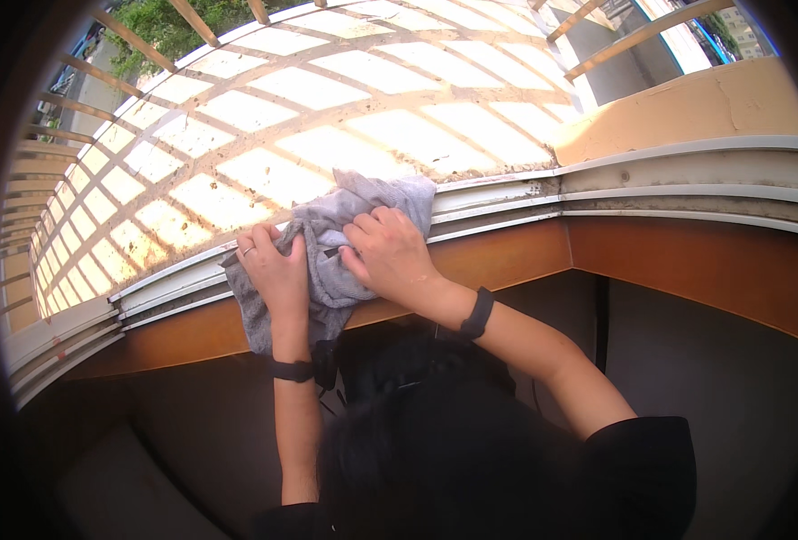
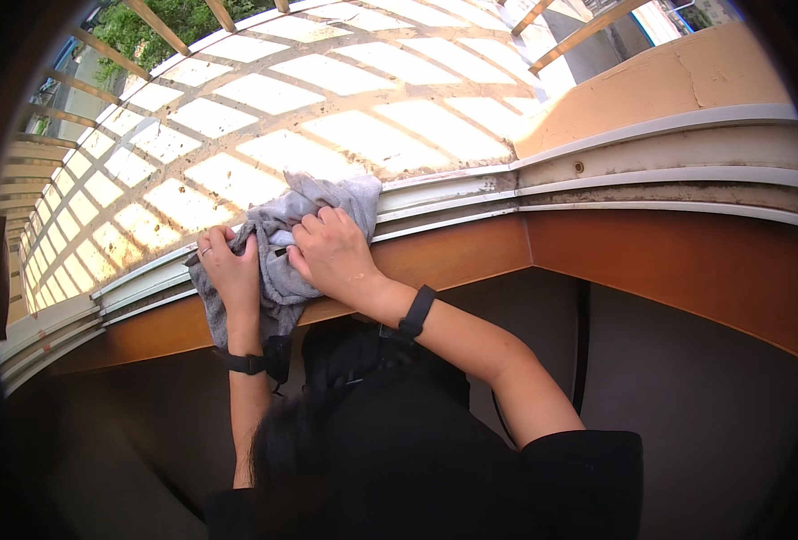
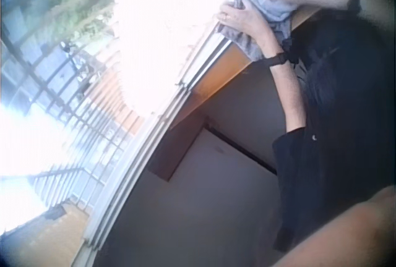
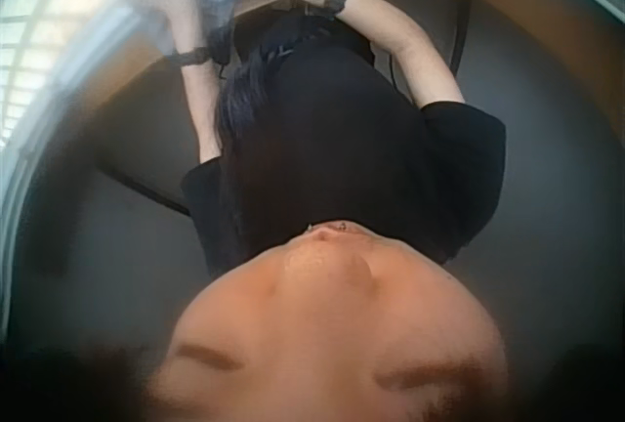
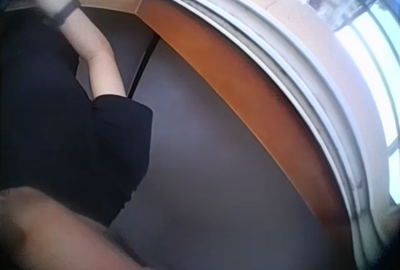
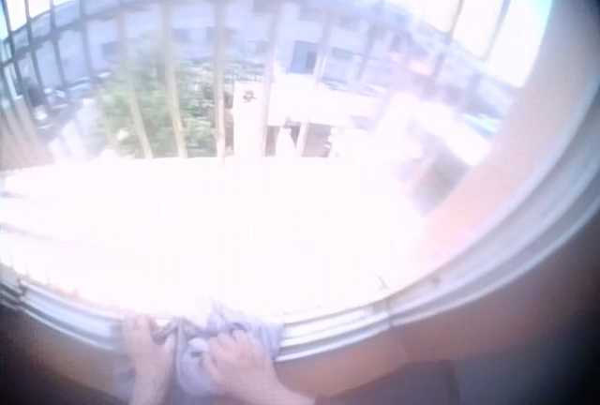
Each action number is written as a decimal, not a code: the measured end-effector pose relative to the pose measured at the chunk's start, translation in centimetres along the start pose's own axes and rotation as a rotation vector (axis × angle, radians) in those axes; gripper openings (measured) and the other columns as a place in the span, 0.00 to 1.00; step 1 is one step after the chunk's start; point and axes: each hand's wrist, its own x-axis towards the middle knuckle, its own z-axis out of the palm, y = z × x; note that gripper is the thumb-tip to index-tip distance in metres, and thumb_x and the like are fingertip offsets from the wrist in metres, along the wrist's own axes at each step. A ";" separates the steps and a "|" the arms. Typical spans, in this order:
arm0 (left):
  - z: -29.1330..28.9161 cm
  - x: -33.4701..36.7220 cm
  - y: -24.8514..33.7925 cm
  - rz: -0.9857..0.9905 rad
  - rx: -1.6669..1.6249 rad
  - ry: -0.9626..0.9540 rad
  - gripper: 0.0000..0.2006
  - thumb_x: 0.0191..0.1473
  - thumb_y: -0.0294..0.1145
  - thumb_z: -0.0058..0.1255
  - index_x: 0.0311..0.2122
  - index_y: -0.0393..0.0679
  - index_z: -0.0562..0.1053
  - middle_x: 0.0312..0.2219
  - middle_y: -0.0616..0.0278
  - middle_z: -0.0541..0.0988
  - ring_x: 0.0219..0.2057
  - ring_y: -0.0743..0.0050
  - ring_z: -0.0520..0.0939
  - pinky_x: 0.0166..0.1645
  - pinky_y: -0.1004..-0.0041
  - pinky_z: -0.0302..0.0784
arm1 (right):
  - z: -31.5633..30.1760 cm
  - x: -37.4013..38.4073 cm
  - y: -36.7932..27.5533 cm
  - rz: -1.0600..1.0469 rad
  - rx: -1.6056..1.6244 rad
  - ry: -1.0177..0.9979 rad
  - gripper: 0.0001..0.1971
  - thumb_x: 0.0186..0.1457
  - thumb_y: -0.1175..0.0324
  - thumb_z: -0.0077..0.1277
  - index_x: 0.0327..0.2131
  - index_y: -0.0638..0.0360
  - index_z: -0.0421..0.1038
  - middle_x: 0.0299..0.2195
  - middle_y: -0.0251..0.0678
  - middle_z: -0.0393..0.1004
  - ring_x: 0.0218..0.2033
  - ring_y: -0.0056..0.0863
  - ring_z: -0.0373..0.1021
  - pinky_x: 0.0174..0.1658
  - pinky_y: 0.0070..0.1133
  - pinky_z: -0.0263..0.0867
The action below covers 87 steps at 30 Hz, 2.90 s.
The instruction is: The person cleans the sliding tracks of a window by hand using a cloth, wiping along the grooves and frame to remove dirt.
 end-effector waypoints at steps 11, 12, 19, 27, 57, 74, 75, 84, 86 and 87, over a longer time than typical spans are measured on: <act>4.3 -4.3 10.4 0.277 -0.225 -0.177 0.19 0.53 0.32 0.59 0.48 0.39 0.71 0.45 0.49 0.73 0.47 0.46 0.75 0.51 0.56 0.72 | -6.3 -4.4 7.1 0.179 -0.311 0.039 0.12 0.54 0.65 0.55 0.39 0.61 0.76 0.37 0.36 0.75 0.44 0.38 0.69 0.54 0.35 0.63; 3.8 -4.2 9.5 0.276 -0.214 -0.159 0.19 0.52 0.31 0.58 0.49 0.39 0.71 0.46 0.48 0.73 0.46 0.46 0.76 0.51 0.57 0.73 | -5.5 -3.9 6.0 0.136 -0.284 0.021 0.12 0.54 0.65 0.55 0.39 0.61 0.76 0.36 0.37 0.74 0.42 0.38 0.69 0.54 0.34 0.63; 0.8 -2.6 1.5 0.131 0.033 0.014 0.16 0.55 0.28 0.55 0.48 0.38 0.70 0.42 0.50 0.76 0.42 0.45 0.78 0.45 0.58 0.73 | 1.6 -0.4 -0.4 -0.066 -0.067 0.044 0.07 0.51 0.65 0.55 0.28 0.58 0.72 0.27 0.35 0.71 0.35 0.33 0.68 0.44 0.29 0.64; 5.5 -4.6 10.2 0.302 -0.102 -0.153 0.16 0.54 0.28 0.53 0.48 0.41 0.70 0.41 0.52 0.77 0.32 0.47 0.80 0.36 0.57 0.74 | -4.9 -3.8 7.7 -0.021 -0.070 0.156 0.05 0.47 0.69 0.55 0.23 0.55 0.70 0.23 0.36 0.71 0.30 0.35 0.70 0.38 0.30 0.66; 1.0 3.1 16.9 0.430 -0.752 -0.105 0.15 0.52 0.24 0.53 0.47 0.38 0.70 0.42 0.54 0.74 0.44 0.58 0.75 0.50 0.65 0.70 | -17.8 4.5 8.6 0.308 1.697 0.594 0.19 0.61 0.80 0.39 0.56 0.65 0.63 0.44 0.39 0.75 0.44 0.26 0.74 0.50 0.25 0.72; 4.1 8.3 25.8 1.297 -0.111 -0.636 0.23 0.44 0.15 0.46 0.46 0.48 0.78 0.43 0.59 0.80 0.58 0.52 0.72 0.69 0.44 0.51 | -11.0 -3.8 8.6 0.591 1.512 0.540 0.22 0.60 0.70 0.49 0.57 0.66 0.64 0.51 0.36 0.72 0.53 0.22 0.68 0.57 0.22 0.64; 4.4 8.7 26.1 1.310 -0.063 -0.672 0.20 0.44 0.16 0.47 0.43 0.48 0.78 0.40 0.60 0.80 0.55 0.54 0.74 0.68 0.46 0.53 | -10.7 -4.3 8.5 0.606 1.379 0.548 0.24 0.60 0.67 0.51 0.58 0.65 0.63 0.52 0.36 0.71 0.54 0.24 0.67 0.58 0.23 0.62; 5.3 12.2 29.7 1.200 -0.201 -0.200 0.08 0.42 0.20 0.53 0.29 0.47 0.77 0.29 0.62 0.73 0.37 0.58 0.74 0.47 0.60 0.67 | -7.0 -7.9 7.7 0.635 0.233 0.579 0.26 0.51 0.60 0.64 0.50 0.63 0.70 0.49 0.45 0.70 0.55 0.43 0.64 0.57 0.31 0.63; 6.5 13.3 30.0 1.193 -0.216 -0.090 0.07 0.43 0.20 0.54 0.28 0.46 0.78 0.29 0.59 0.73 0.33 0.56 0.75 0.42 0.60 0.70 | -7.3 -7.4 7.5 0.610 0.298 0.648 0.15 0.57 0.65 0.57 0.43 0.65 0.74 0.43 0.47 0.74 0.49 0.44 0.69 0.52 0.28 0.66; 7.2 13.0 30.0 1.135 -0.168 -0.123 0.07 0.44 0.21 0.54 0.29 0.46 0.79 0.29 0.58 0.74 0.33 0.55 0.76 0.41 0.60 0.71 | -7.6 -7.4 7.2 0.651 0.462 0.652 0.15 0.58 0.65 0.56 0.44 0.65 0.74 0.42 0.46 0.75 0.47 0.41 0.70 0.51 0.27 0.66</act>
